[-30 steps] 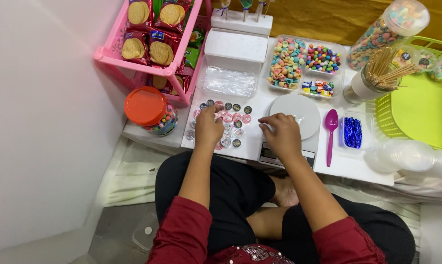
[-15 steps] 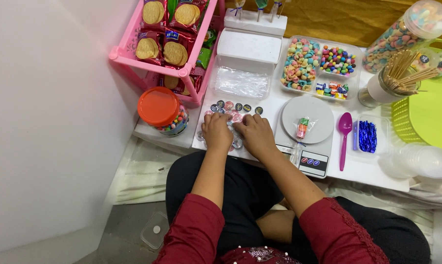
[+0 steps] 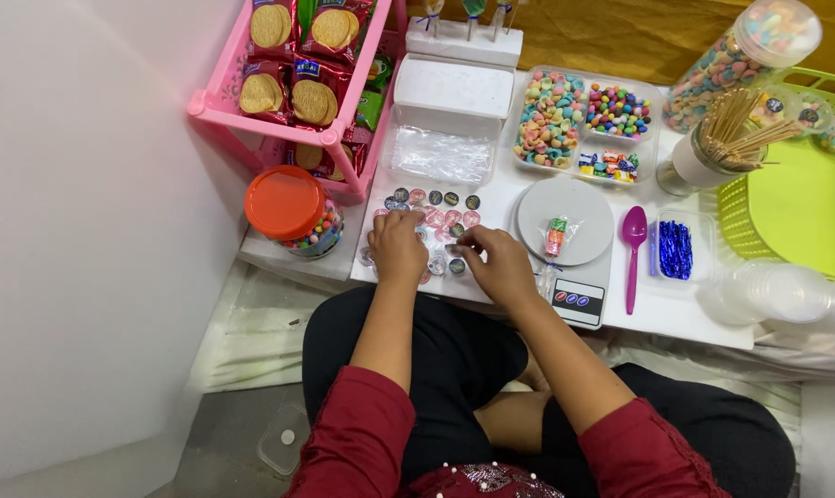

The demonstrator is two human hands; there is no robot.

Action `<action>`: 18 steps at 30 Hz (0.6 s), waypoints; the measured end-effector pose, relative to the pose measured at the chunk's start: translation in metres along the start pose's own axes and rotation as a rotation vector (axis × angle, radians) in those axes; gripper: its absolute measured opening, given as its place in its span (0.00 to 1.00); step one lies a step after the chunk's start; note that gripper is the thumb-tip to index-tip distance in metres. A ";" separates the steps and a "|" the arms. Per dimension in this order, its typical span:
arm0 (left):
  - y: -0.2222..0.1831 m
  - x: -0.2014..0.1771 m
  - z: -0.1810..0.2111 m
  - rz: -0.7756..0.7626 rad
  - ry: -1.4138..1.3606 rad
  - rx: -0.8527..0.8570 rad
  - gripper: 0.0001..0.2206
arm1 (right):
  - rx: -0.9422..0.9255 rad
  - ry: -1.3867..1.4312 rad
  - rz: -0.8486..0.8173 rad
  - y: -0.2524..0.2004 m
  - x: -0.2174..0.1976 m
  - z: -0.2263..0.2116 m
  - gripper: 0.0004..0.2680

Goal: Threading small colorful candies onto a stick to create a decorative treat

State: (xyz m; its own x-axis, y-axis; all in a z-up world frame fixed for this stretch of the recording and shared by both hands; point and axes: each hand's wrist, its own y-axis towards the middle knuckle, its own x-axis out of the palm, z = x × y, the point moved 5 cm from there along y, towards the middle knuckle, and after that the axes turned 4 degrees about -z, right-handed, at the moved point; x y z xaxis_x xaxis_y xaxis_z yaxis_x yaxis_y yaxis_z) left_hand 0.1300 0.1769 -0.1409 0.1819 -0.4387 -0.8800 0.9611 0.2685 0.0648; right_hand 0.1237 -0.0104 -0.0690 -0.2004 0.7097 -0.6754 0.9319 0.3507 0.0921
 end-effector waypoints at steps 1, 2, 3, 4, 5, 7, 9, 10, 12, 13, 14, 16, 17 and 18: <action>-0.001 -0.006 0.004 0.002 -0.001 0.005 0.15 | -0.001 -0.002 0.005 -0.002 -0.009 0.004 0.03; -0.003 -0.013 0.008 0.043 -0.034 0.018 0.15 | 0.075 0.115 0.055 -0.005 -0.021 0.012 0.05; -0.006 -0.020 0.013 0.084 -0.066 0.031 0.15 | 0.150 0.233 0.106 -0.010 -0.032 0.021 0.06; -0.007 -0.026 0.018 0.079 -0.067 0.036 0.15 | 0.156 0.232 0.110 -0.011 -0.051 0.025 0.06; -0.009 -0.033 0.024 0.109 -0.125 0.051 0.14 | 0.187 0.298 0.151 -0.013 -0.071 0.032 0.06; -0.014 -0.042 0.035 0.137 -0.187 0.071 0.13 | 0.219 0.361 0.198 -0.016 -0.102 0.054 0.05; -0.018 -0.046 0.048 0.172 -0.276 0.120 0.11 | 0.255 0.365 0.229 -0.016 -0.127 0.089 0.05; -0.019 -0.043 0.055 0.173 -0.278 0.124 0.11 | 0.254 0.363 0.233 -0.018 -0.129 0.093 0.05; -0.021 -0.035 0.072 0.125 -0.393 0.199 0.10 | 0.331 0.289 0.179 -0.021 -0.129 0.102 0.05; -0.023 -0.030 0.081 0.125 -0.395 0.202 0.10 | 0.331 0.288 0.183 -0.021 -0.124 0.109 0.05; -0.027 -0.026 0.094 0.120 -0.400 0.277 0.09 | 0.342 0.227 0.146 -0.020 -0.117 0.116 0.05; -0.033 -0.020 0.116 0.116 -0.402 0.353 0.08 | 0.351 0.167 0.109 -0.018 -0.108 0.126 0.05; -0.037 -0.019 0.128 0.103 -0.409 0.402 0.08 | 0.345 0.113 0.106 -0.017 -0.107 0.128 0.05; -0.042 -0.017 0.139 0.087 -0.417 0.450 0.08 | 0.341 0.058 0.101 -0.017 -0.105 0.130 0.05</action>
State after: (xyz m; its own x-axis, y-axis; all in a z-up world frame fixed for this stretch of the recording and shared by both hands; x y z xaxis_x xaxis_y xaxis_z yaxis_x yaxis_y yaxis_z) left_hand 0.1159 0.0539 -0.0632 0.2424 -0.7543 -0.6101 0.9158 -0.0296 0.4006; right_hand 0.1685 -0.1702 -0.0949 -0.1100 0.7676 -0.6315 0.9932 0.0602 -0.0999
